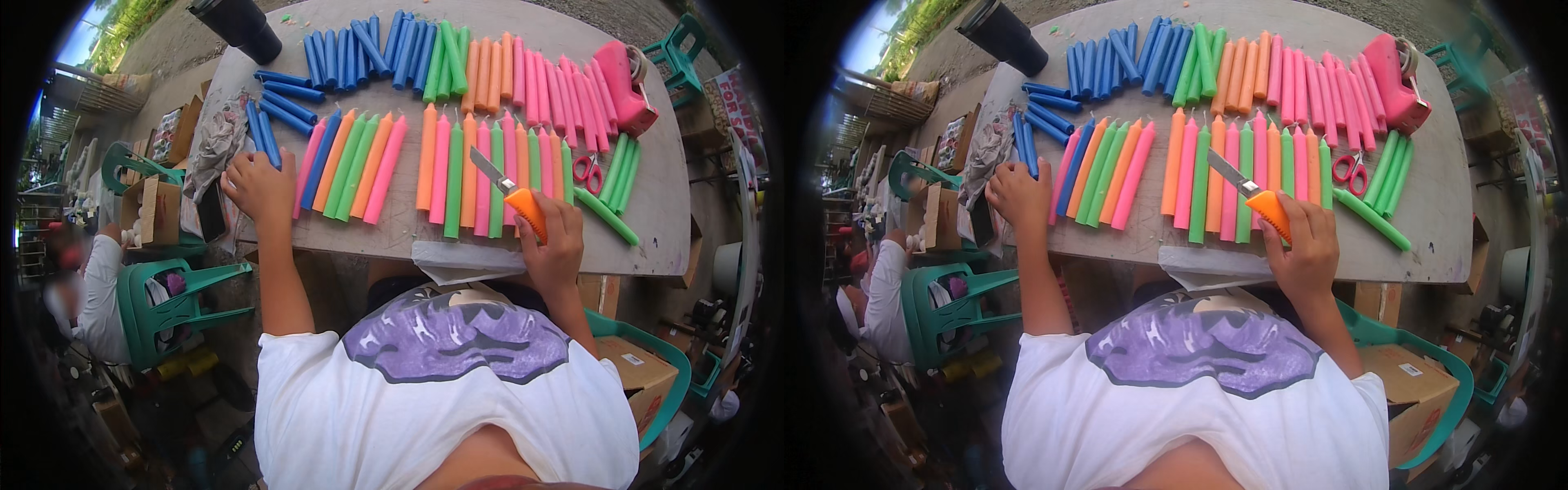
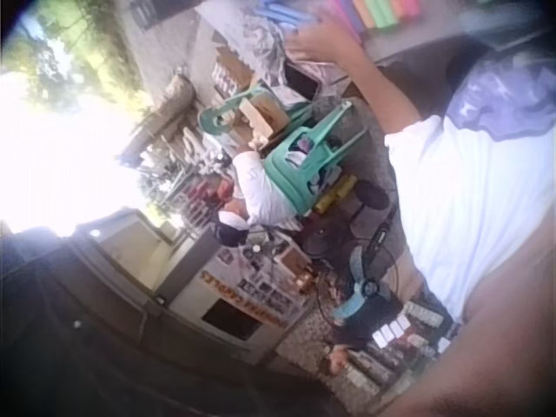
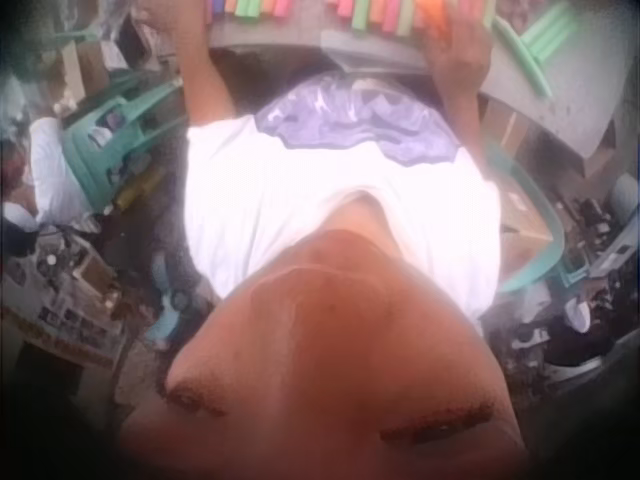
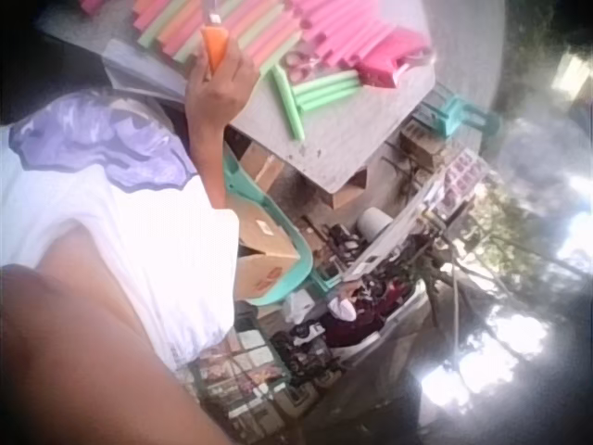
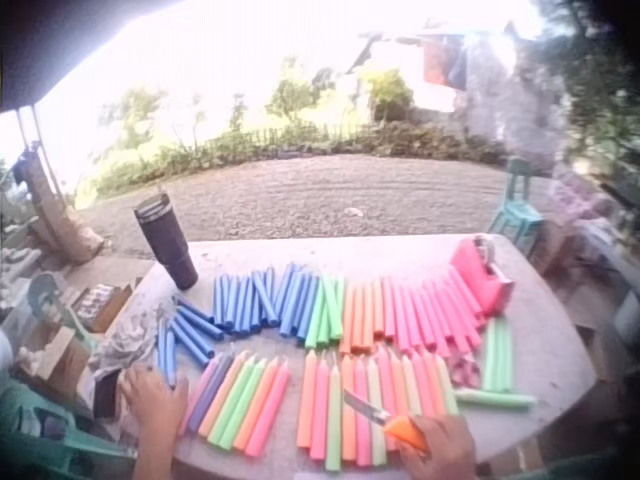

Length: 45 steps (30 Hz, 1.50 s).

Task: The person arranges colorful cylindrical candles on a table, then uses an orange utility knife to cut the candles into shorter pieces. The person repeatedly picks up candles, positions them, and slices them, placing the cut pieces back on the table.

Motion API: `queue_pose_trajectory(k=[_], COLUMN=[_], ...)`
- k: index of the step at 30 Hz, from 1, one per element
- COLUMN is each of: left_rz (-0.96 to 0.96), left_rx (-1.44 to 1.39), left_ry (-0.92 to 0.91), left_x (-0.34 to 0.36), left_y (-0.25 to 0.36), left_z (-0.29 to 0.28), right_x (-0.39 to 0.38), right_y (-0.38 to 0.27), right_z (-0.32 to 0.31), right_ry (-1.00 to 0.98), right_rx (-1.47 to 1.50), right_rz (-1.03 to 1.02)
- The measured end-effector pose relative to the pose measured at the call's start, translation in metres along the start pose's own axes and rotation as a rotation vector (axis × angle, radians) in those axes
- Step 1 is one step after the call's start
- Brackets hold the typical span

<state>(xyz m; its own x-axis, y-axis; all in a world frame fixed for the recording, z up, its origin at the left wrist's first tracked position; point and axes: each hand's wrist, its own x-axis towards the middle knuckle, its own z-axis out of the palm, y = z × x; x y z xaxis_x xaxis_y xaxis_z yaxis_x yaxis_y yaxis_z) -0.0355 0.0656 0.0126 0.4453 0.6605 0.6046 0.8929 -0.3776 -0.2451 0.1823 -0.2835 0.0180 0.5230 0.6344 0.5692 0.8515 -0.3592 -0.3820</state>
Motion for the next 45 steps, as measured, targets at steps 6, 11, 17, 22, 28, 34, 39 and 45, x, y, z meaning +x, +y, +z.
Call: queue_pose_trajectory(k=[6, 11, 17, 22, 28, 34, 39, 45], left_rz=[-0.052, 0.015, 0.066, 0.298, 0.637, 0.727, 0.580, 0.650], left_rx=[-0.360, -0.571, -0.490, -0.508, -0.318, -0.338, -0.659, -0.943], left_ry=[-0.241, -0.140, -0.192, -0.152, -0.321, -0.353, -0.165, 0.165], left_x=[0.030, 0.036, 0.035, 0.068, 0.108, 0.114, 0.089, -0.019], left_y=[0.014, 0.018, 0.010, 0.026, 0.039, 0.028, 0.018, 0.063], left_z=[-0.006, 0.017, 0.030, 0.035, 0.033, 0.022, 0.007, -0.077], right_x=[-0.003, -0.008, -0.016, -0.015, -0.017, -0.019, -0.017, -0.020], right_y=[0.002, 0.005, 0.012, 0.011, 0.010, 0.010, 0.010, 0.011], right_z=[-0.005, -0.009, -0.010, -0.011, -0.010, -0.012, -0.013, -0.013], right_ry=[-0.008, 0.004, 0.005, 0.000, 0.015, 0.016, 0.006, 0.019], right_rx=[0.002, 0.014, 0.006, 0.017, 0.042, 0.051, 0.056, 0.036], right_rz=[0.031, 0.054, 0.069, 0.067, 0.068, 0.074, 0.054, 0.071])
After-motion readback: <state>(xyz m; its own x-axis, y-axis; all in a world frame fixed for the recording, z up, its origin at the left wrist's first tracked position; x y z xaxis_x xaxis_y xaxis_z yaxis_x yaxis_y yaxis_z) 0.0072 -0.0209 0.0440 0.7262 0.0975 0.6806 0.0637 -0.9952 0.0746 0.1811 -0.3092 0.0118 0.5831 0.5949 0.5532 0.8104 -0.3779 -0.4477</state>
